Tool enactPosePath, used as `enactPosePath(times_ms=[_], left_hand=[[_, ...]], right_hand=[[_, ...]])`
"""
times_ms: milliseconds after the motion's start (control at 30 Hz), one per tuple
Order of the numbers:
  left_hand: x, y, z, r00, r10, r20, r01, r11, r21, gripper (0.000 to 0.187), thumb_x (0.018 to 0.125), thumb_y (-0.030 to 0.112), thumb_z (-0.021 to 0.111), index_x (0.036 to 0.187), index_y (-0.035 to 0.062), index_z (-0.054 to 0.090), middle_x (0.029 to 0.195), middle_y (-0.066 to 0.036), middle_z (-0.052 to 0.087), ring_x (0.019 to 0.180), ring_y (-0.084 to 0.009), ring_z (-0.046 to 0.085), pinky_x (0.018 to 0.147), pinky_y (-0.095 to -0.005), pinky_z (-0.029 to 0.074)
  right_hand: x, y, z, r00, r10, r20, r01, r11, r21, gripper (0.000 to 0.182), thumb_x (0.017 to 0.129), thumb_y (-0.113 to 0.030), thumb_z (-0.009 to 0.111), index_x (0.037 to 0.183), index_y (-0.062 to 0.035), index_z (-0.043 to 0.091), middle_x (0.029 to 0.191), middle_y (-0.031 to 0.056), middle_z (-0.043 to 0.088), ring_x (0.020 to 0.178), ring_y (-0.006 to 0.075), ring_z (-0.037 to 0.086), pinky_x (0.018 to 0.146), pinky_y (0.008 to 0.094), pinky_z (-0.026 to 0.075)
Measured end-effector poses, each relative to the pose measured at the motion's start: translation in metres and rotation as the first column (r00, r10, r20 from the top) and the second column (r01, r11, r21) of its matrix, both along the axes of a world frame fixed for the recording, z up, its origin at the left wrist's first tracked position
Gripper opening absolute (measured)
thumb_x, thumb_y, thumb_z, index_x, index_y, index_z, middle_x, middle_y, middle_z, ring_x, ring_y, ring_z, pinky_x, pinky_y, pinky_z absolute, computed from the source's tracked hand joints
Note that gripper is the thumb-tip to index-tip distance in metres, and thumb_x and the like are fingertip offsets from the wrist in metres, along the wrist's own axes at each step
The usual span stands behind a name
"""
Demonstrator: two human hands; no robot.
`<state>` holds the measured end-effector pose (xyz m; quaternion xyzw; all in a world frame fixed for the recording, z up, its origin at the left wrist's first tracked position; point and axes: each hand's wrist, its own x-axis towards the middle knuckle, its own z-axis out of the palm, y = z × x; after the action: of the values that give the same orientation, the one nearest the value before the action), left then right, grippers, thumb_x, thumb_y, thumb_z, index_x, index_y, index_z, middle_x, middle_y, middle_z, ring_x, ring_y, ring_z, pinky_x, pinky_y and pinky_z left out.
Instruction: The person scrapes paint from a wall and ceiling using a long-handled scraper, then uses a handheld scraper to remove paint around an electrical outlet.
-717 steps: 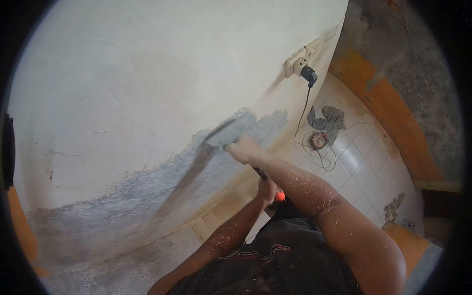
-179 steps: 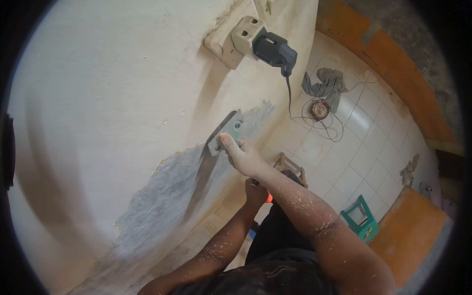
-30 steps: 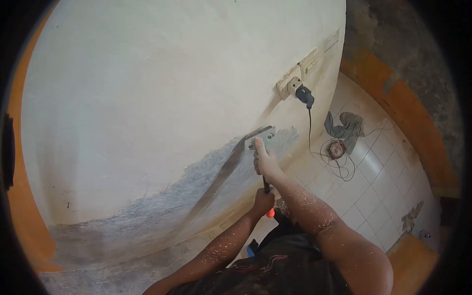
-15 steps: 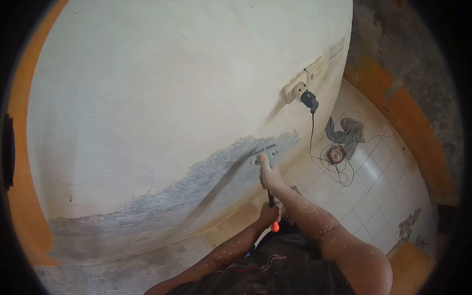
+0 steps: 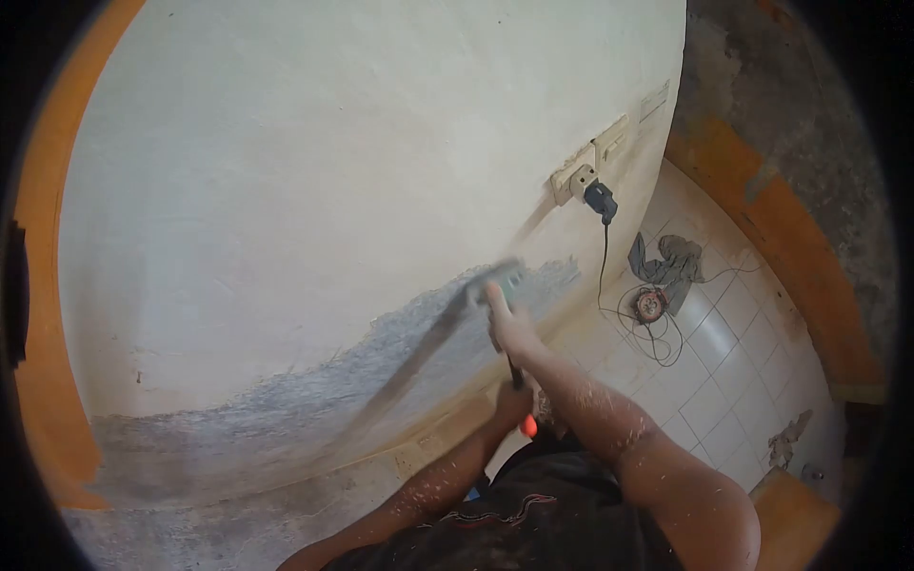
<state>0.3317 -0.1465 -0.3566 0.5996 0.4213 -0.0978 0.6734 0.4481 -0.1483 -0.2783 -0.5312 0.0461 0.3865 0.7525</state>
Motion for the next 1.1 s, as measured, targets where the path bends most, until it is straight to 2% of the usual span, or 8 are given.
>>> enactPosePath(times_ms=[133, 333, 467, 567, 800, 833, 867, 1100], left_hand=[[0.003, 0.01, 0.011, 0.999, 0.002, 0.055, 0.003, 0.997, -0.082, 0.022, 0.081, 0.013, 0.05, 0.06, 0.0056, 0.049, 0.049, -0.003, 0.046, 0.038, -0.0151, 0.046, 0.038, -0.0285, 0.036], [-0.02, -0.013, 0.014, 0.995, -0.033, -0.098, 0.028, 0.998, -0.052, 0.023, 0.079, 0.014, 0.05, 0.058, 0.0054, 0.051, 0.05, -0.005, 0.049, 0.04, -0.0168, 0.049, 0.039, -0.0316, 0.038], [-0.002, 0.013, -0.007, 0.997, -0.063, 0.04, 0.043, 0.922, 0.386, 0.041, 0.082, 0.032, 0.055, 0.052, 0.0042, 0.05, 0.045, -0.004, 0.047, 0.039, -0.0153, 0.05, 0.038, -0.0318, 0.037], [-0.001, 0.011, -0.007, 0.996, -0.032, 0.084, 0.028, 0.998, 0.048, 0.041, 0.083, 0.031, 0.056, 0.051, 0.005, 0.048, 0.044, -0.003, 0.046, 0.037, -0.0159, 0.048, 0.037, -0.032, 0.036], [-0.03, -0.012, 0.002, 0.998, 0.024, 0.066, -0.013, 0.987, -0.158, 0.025, 0.081, 0.018, 0.053, 0.058, 0.0074, 0.048, 0.047, -0.002, 0.045, 0.036, -0.0176, 0.046, 0.036, -0.032, 0.036], [-0.011, -0.007, 0.053, 0.996, 0.07, 0.063, -0.078, 0.989, 0.128, 0.025, 0.081, 0.017, 0.052, 0.058, 0.0073, 0.046, 0.047, -0.003, 0.045, 0.036, -0.017, 0.045, 0.036, -0.0313, 0.035], [-0.003, 0.01, 0.026, 0.996, 0.065, 0.062, -0.061, 0.996, -0.066, 0.026, 0.082, 0.016, 0.051, 0.057, 0.0077, 0.044, 0.048, -0.003, 0.044, 0.036, -0.0162, 0.044, 0.036, -0.0304, 0.035], [-0.034, -0.017, -0.003, 0.991, 0.104, 0.08, -0.085, 0.975, -0.207, 0.024, 0.081, 0.016, 0.052, 0.06, 0.0083, 0.044, 0.047, -0.001, 0.041, 0.036, -0.0138, 0.042, 0.036, -0.0296, 0.035]], right_hand=[[0.011, 0.001, 0.017, 0.998, 0.042, -0.043, -0.039, 0.997, 0.062, 0.053, 0.085, -0.058, 0.044, 0.054, -0.0171, 0.031, 0.045, -0.0056, 0.026, 0.034, 0.0077, 0.025, 0.034, 0.0241, 0.017], [-0.014, -0.012, -0.01, 0.989, 0.048, -0.141, -0.056, 0.997, -0.05, 0.053, 0.084, -0.059, 0.044, 0.054, -0.017, 0.031, 0.044, -0.0057, 0.025, 0.032, 0.0085, 0.027, 0.033, 0.0244, 0.02], [0.006, 0.004, 0.024, 0.999, 0.04, -0.026, -0.038, 0.996, 0.076, 0.054, 0.084, -0.059, 0.045, 0.054, -0.0174, 0.029, 0.044, -0.0056, 0.025, 0.034, 0.0083, 0.025, 0.034, 0.0245, 0.019], [0.014, 0.001, 0.019, 0.998, 0.06, -0.027, -0.058, 0.995, 0.079, 0.054, 0.083, -0.06, 0.045, 0.054, -0.0177, 0.028, 0.044, -0.0056, 0.026, 0.034, 0.008, 0.024, 0.035, 0.0242, 0.018], [-0.021, -0.004, -0.005, 0.988, 0.098, -0.123, -0.11, 0.99, -0.091, 0.053, 0.083, -0.059, 0.046, 0.055, -0.0184, 0.028, 0.045, -0.006, 0.026, 0.034, 0.0073, 0.025, 0.034, 0.0238, 0.018], [-0.01, 0.007, 0.015, 0.992, 0.106, -0.073, -0.108, 0.994, -0.028, 0.053, 0.083, -0.059, 0.046, 0.055, -0.0184, 0.028, 0.044, -0.0062, 0.025, 0.033, 0.0072, 0.024, 0.033, 0.0239, 0.018], [-0.005, 0.014, 0.027, 0.994, 0.111, -0.022, -0.11, 0.993, 0.037, 0.053, 0.083, -0.059, 0.046, 0.055, -0.0184, 0.028, 0.044, -0.0064, 0.025, 0.033, 0.0072, 0.023, 0.033, 0.024, 0.017], [-0.029, -0.004, -0.01, 0.993, 0.113, -0.02, -0.114, 0.994, -0.005, 0.049, 0.085, -0.055, 0.048, 0.057, -0.0174, 0.033, 0.047, -0.0057, 0.028, 0.033, 0.0071, 0.026, 0.032, 0.0249, 0.02]])
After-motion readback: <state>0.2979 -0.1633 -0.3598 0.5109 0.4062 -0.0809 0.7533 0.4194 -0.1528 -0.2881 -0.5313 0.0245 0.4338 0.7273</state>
